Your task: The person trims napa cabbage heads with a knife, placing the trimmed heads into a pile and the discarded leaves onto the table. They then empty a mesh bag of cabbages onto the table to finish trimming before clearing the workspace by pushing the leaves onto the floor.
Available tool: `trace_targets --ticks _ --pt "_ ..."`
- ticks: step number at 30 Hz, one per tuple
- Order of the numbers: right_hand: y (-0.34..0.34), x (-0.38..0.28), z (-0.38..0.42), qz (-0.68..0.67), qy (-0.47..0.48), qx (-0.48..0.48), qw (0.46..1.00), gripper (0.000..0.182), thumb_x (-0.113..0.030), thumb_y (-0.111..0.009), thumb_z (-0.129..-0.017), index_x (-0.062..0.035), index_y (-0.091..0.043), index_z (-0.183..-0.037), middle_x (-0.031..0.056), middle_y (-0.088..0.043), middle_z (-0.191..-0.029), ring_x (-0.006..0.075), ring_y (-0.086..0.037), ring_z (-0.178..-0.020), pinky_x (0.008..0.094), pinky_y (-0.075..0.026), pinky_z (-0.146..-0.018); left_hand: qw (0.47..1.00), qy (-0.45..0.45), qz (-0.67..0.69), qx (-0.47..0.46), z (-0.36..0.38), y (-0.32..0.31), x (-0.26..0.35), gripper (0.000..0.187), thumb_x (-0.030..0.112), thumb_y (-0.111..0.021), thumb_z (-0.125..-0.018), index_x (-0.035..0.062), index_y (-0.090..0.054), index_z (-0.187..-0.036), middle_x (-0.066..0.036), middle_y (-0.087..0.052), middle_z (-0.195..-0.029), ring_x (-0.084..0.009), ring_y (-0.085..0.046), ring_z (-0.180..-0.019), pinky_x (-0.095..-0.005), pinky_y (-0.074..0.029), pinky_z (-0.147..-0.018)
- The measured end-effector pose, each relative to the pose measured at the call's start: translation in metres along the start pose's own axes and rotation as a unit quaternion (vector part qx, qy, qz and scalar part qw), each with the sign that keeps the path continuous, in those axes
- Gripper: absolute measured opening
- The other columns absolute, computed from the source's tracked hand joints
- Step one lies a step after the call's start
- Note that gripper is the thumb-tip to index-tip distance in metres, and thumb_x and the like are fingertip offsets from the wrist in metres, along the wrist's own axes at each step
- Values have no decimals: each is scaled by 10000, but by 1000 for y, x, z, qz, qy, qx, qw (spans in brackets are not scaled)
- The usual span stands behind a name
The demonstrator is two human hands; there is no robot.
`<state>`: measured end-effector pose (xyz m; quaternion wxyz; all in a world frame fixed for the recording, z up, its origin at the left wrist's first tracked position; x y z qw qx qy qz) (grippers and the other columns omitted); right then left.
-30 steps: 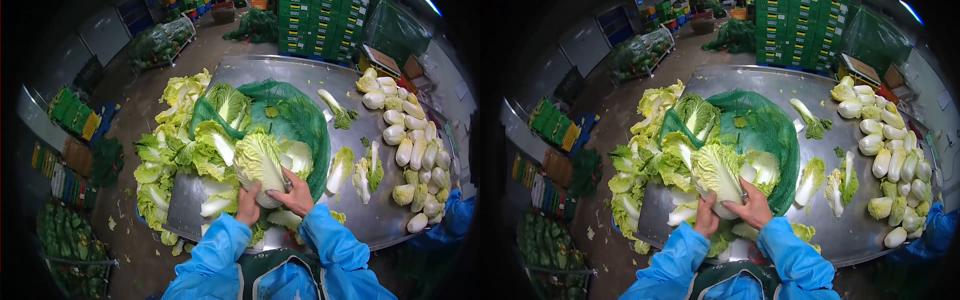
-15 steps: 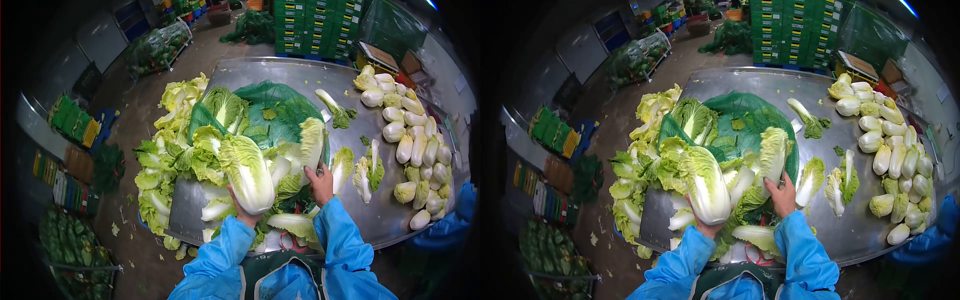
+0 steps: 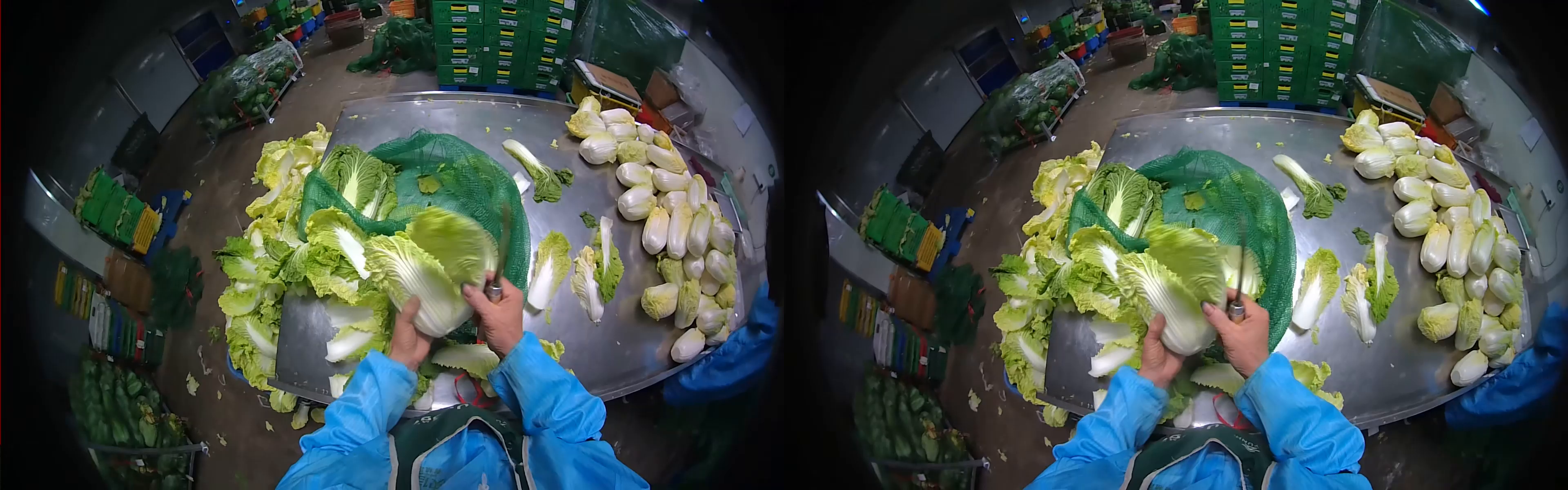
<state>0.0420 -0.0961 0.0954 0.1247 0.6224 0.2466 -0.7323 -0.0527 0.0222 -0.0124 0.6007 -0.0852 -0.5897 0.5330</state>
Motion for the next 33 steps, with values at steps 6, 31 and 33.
trace_targets --ticks 6,31,33 --pt "63 2 5 -111 8 137 984 317 -203 -689 -813 -11 -551 -1023 67 -627 -790 118 -540 -488 242 -429 -390 876 151 415 -192 8 -48 -6 785 566 -650 -735 143 -390 -1343 -120 -464 -1303 -317 -463 -1180 -578 -402 -950" --pt "220 -46 65 72 168 154 971 513 -56 -707 -771 22 -505 -1236 186 -520 -1255 189 -546 -1092 242 -540 -681 915 326 151 -183 -36 -188 -200 873 629 -676 -672 133 -414 -1342 -133 -504 -1296 -345 -487 -1174 -546 -401 -980" --pt "244 -49 61 -22 -108 189 976 448 -44 -694 -778 48 -526 -1183 159 -518 -1222 158 -578 -966 227 -520 -588 821 381 242 -350 -27 -225 -200 964 646 -700 -628 151 -352 -1378 -164 -484 -1300 -369 -476 -1176 -555 -400 -975"
Point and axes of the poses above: each hand's wrist, its own z-axis away from the middle knuckle, its own y-axis out of the back of the hand, x = y × z, the point moved 7 cm from there along -z, towards the middle knuckle
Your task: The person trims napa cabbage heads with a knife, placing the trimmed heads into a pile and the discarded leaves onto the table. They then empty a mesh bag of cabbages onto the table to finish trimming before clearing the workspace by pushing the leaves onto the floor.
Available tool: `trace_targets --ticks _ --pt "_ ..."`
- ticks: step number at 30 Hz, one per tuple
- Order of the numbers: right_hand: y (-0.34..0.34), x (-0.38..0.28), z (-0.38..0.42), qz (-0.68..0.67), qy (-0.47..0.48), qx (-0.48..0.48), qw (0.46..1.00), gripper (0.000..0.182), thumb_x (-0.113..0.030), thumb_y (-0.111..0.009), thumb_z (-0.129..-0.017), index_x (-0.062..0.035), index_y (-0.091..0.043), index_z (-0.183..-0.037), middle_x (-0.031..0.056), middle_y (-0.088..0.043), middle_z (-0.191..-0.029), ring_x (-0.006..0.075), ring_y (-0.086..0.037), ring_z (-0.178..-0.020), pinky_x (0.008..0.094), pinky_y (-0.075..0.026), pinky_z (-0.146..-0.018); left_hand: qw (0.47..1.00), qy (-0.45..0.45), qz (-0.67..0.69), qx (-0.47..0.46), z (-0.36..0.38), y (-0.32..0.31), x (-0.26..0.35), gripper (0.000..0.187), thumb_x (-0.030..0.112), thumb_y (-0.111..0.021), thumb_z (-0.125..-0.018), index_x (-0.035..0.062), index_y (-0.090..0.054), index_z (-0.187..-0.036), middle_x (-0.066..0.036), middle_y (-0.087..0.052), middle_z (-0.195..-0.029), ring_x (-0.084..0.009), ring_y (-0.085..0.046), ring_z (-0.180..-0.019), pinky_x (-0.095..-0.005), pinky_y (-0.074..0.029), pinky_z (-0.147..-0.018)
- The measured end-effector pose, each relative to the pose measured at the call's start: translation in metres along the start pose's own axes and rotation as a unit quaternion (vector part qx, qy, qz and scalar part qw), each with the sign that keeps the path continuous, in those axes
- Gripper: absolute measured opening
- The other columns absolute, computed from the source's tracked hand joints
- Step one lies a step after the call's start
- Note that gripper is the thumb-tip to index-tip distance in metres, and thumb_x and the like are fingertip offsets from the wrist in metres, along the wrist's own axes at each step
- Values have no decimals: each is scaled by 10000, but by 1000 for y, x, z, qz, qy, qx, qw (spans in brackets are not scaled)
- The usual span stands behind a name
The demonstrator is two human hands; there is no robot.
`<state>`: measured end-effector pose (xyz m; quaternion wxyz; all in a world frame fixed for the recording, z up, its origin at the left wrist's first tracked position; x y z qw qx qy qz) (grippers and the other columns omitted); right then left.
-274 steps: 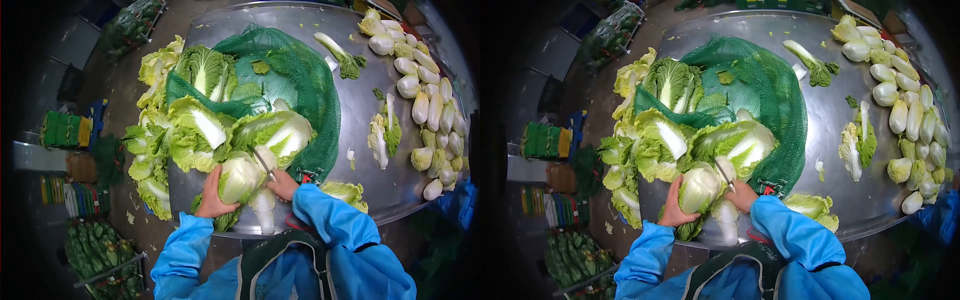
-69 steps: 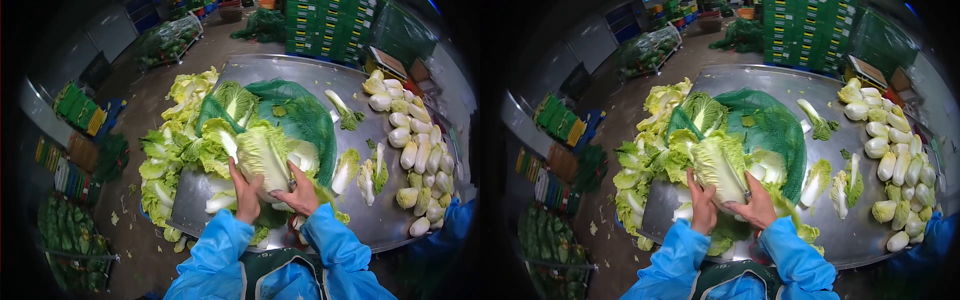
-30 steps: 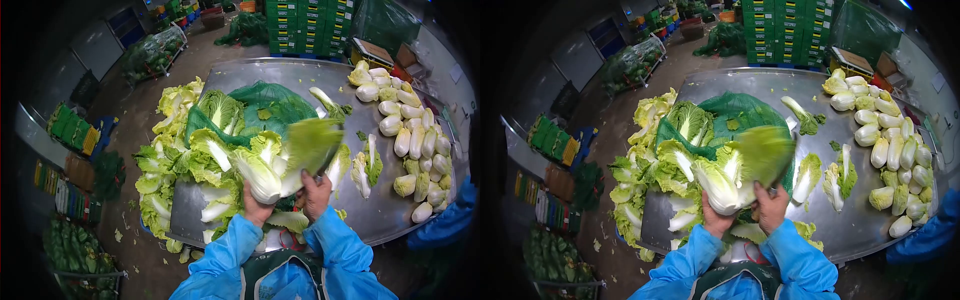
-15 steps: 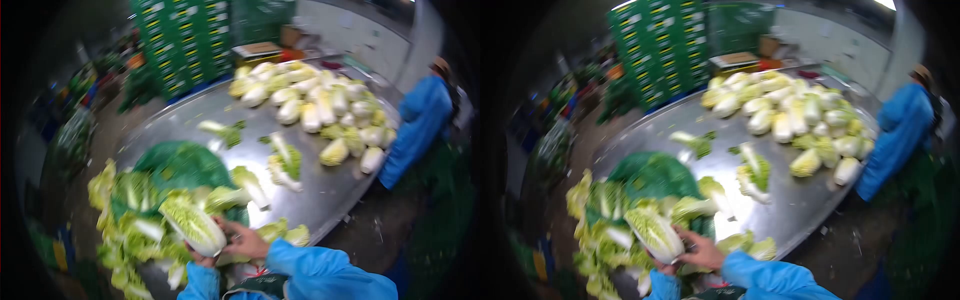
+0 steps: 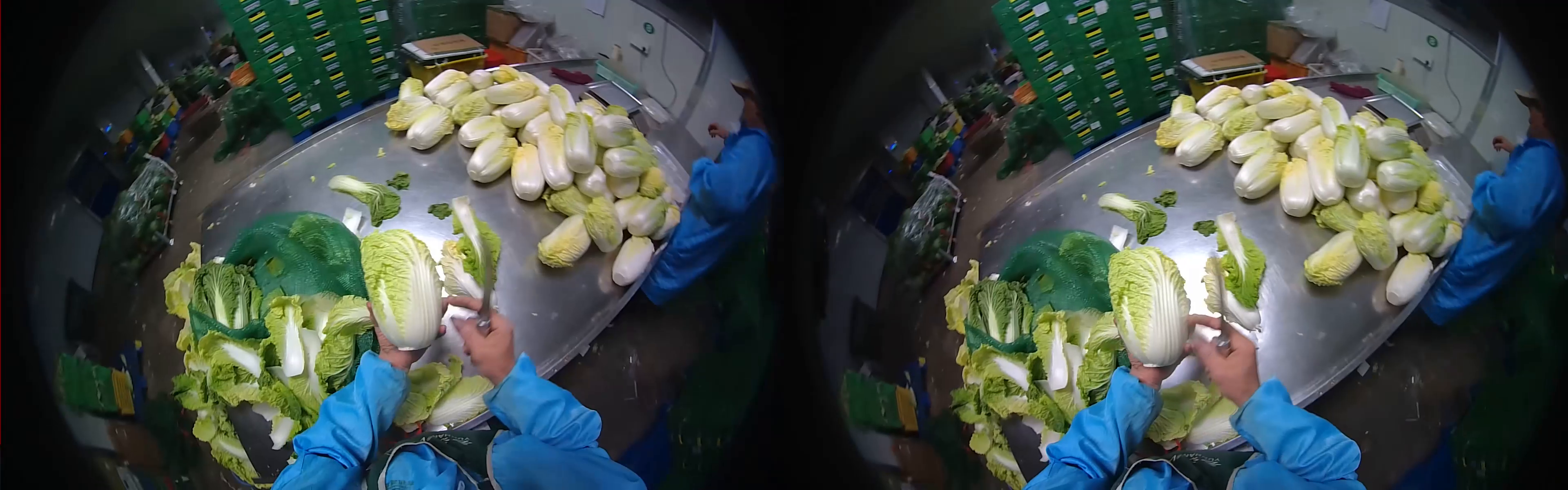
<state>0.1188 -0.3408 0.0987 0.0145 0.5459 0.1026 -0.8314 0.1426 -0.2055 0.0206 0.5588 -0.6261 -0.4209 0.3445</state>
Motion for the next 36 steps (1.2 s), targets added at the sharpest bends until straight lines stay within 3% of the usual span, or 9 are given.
trace_targets --ticks 4,6,7,11,21,26,28,32,36 --pt "-3 -15 -28 -50 65 16 997 437 -93 -704 -774 72 -535 -1142 137 -532 -1102 161 -570 -834 261 -496 -596 998 -19 -46 45 -10 -7 -8 1013 631 -717 -620 127 -307 -1397 -195 -465 -1303 -383 -463 -1187 -527 -393 -996" --pt "-9 -32 -35 201 323 73 922 490 -153 -723 -756 87 -532 -1138 131 -533 -977 211 -564 -799 305 -485 -680 979 -85 -140 118 -11 -2 -4 988 642 -682 -647 120 -313 -1400 -184 -381 -1382 -390 -419 -1221 -531 -361 -1021" --pt "-12 -40 -31 222 314 87 919 514 -191 -724 -750 85 -532 -1139 153 -527 -956 254 -563 -816 343 -469 -769 980 -81 -139 112 -13 -10 -6 942 594 -712 -652 102 -358 -1373 -166 -432 -1353 -363 -457 -1199 -494 -379 -1022" --pt "-9 -25 -48 222 299 68 925 466 -172 -685 -782 80 -533 -1143 157 -540 -941 243 -576 -787 340 -484 -731 959 -146 -160 185 2 25 11 750 438 -753 -693 93 -465 -1294 -111 -551 -1246 -290 -521 -1152 -460 -383 -1029" --pt "-3 9 -90 64 243 114 961 308 -78 -582 -815 44 -578 -1098 159 -643 -752 170 -606 -617 277 -483 -586 907 -241 -247 239 4 27 19 693 366 -751 -710 87 -464 -1277 -103 -559 -1227 -281 -537 -1121 -439 -430 -981" --pt "11 12 -104 141 174 95 970 281 -108 -562 -819 45 -590 -1053 143 -651 -759 158 -603 -628 276 -481 -604 844 -289 -380 245 0 16 21 710 261 -726 -712 80 -394 -1313 -88 -555 -1156 -242 -550 -1044 -391 -453 -912" --pt "18 37 -122 94 183 114 972 269 -122 -562 -811 42 -600 -1021 145 -649 -752 152 -601 -637 283 -478 -616 810 -290 -408 306 3 13 22 1024 -14 -731 -584 71 -166 -1434 -121 -480 -1197 -254 -526 -1044 -374 -466 -867" --pt "33 73 -143 -105 234 138 957 230 -145 -595 -794 29 -617 -943 108 -620 -695 154 -564 -579 303 -453 -553 779 -281 -523 201 -20 -13 10 1026 44 -796 -538 41 -213 -1382 -127 -469 -1208 -259 -530 -1049 -378 -464 -887" --pt "55 206 -236 66 -20 151 986 302 -174 -641 -812 10 -625 -1051 116 -655 -767 171 -601 -599 301 -467 -531 741 -250 -616 100 -37 -27 -23 1059 146 -854 -482 38 -262 -1353 -124 -466 -1218 -263 -515 -1091 -384 -432 -943"
Point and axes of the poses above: each hand's wrist, its own z-axis away from the middle knuckle, its own y-axis out of the back of the hand, x = y × z, the point moved 7 cm from there along -z, towards the middle knuckle
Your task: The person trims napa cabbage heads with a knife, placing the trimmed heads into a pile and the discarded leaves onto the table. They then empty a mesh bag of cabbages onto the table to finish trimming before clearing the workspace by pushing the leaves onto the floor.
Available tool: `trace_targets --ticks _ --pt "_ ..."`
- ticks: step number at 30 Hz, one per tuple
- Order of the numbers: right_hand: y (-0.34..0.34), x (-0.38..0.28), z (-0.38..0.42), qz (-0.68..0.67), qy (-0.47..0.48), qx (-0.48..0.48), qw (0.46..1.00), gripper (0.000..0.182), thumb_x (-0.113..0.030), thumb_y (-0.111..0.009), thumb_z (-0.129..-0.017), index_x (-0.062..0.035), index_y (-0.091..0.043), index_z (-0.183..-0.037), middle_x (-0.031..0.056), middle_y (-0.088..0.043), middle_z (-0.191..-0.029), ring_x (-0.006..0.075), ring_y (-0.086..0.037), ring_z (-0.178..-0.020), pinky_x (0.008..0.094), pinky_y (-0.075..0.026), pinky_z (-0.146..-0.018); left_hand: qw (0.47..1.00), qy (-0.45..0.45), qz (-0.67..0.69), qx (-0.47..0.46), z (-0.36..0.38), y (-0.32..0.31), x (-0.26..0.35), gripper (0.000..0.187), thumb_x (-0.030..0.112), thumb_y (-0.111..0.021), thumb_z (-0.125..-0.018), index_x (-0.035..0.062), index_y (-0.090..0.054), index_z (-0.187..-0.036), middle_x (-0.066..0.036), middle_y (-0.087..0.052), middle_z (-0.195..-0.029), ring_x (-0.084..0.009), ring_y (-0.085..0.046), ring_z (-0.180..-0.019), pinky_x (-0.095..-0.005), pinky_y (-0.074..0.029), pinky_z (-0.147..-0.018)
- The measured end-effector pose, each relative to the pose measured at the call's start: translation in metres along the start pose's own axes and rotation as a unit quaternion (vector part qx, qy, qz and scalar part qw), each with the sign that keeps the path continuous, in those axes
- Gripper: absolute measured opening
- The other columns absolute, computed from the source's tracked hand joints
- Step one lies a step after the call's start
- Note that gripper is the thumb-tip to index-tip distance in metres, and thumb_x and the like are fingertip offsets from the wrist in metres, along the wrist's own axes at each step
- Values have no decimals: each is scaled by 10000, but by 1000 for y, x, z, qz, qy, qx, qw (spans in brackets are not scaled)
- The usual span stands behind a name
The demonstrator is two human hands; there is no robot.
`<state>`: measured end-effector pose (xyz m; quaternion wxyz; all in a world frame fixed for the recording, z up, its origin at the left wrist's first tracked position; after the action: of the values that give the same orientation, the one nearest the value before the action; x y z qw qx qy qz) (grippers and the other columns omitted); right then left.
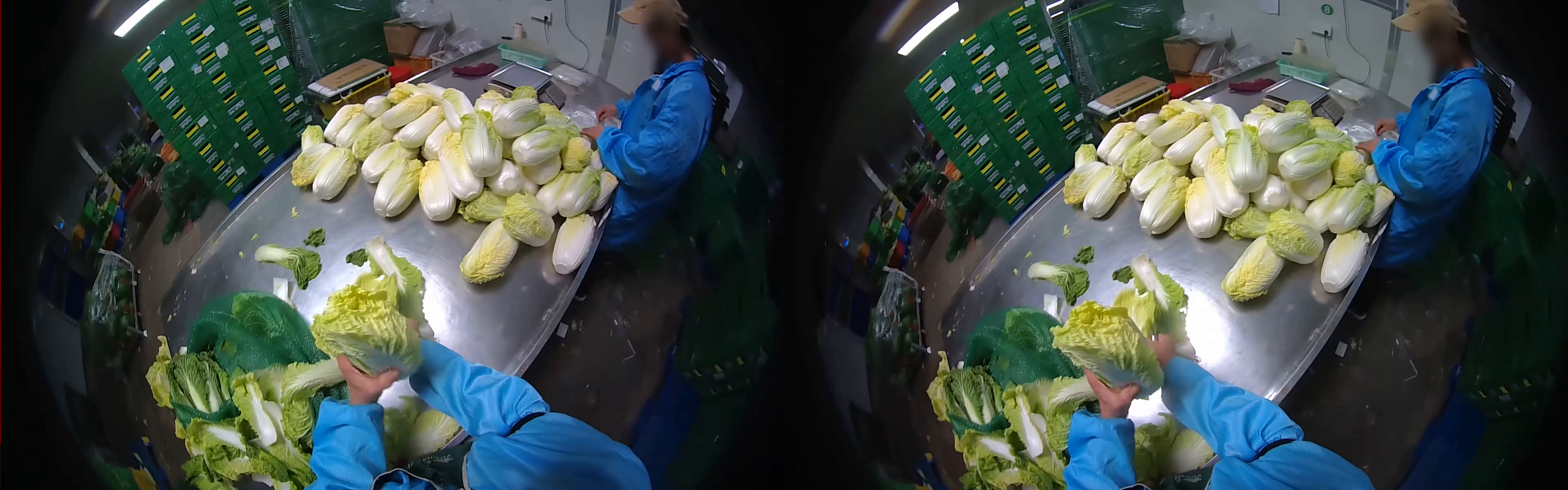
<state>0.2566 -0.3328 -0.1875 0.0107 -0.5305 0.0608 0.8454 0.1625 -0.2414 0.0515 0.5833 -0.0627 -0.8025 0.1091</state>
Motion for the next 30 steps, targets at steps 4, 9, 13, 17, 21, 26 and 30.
trace_targets --ticks 4,9,13,17,21,26,30 --pt "32 -71 87 -246 153 -287 913 395 -219 -669 -820 12 -594 -1131 144 -655 -973 198 -636 -694 297 -499 -592 977 143 143 63 -14 -25 -20 920 340 -805 -607 19 -322 -1321 -95 -506 -1172 -250 -525 -1071 -376 -432 -941" --pt "123 -143 134 -325 41 -156 932 569 -246 -655 -829 -40 -442 -1315 52 -633 -873 72 -470 -521 239 -391 -445 922 249 273 119 -32 -24 -79 648 318 -645 -812 65 -344 -1326 -107 -508 -1209 -256 -526 -1093 -397 -444 -926" --pt "147 -153 122 -233 84 -127 961 703 -174 -717 -798 8 -338 -1362 54 -609 -818 60 -442 -465 229 -348 -398 952 242 187 36 -45 -94 -70 780 341 -644 -814 89 -216 -1415 -128 -404 -1340 -266 -434 -1210 -395 -346 -1016" --pt "215 -122 86 -413 36 -109 904 503 -543 -659 -731 -126 -570 -998 42 -563 -681 153 -517 -460 278 -418 -396 954 266 94 -103 -62 -142 -60 944 339 -646 -808 110 -20 -1477 -160 -168 -1492 -281 -312 -1320 -393 -230 -1081" --pt "340 -167 70 -375 172 140 900 372 -374 -706 -787 -104 -496 -932 28 -545 -718 129 -450 -384 285 -376 -315 956 234 40 -170 -72 -137 -45 812 258 -657 -806 75 -199 -1452 -183 -318 -1427 -285 -361 -1290 -391 -293 -1053" --pt "447 -203 36 -126 240 456 848 541 -221 -729 -772 -22 -474 -1206 93 -625 -883 162 -567 -601 287 -451 -479 942 206 -235 -120 -22 -27 -55 483 168 -693 -770 -11 -545 -1194 -132 -586 -1164 -232 -527 -1118 -345 -404 -952" --pt "507 -135 -65 71 327 505 796 551 -261 -733 -751 -6 -504 -1182 108 -606 -851 214 -554 -655 343 -453 -563 851 48 -514 -96 38 49 -26 579 251 -742 -679 39 -538 -1178 -136 -500 -1244 -310 -411 -1229 -468 -278 -1033"
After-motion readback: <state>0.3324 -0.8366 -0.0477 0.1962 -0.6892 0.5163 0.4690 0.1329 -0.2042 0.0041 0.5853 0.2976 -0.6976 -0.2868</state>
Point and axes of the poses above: each hand's wrist, its own z-axis away from the middle knuckle, its own y-axis out of the back of the hand, x = y × z, the point moved 7 cm from there along -z, towards the middle knuckle
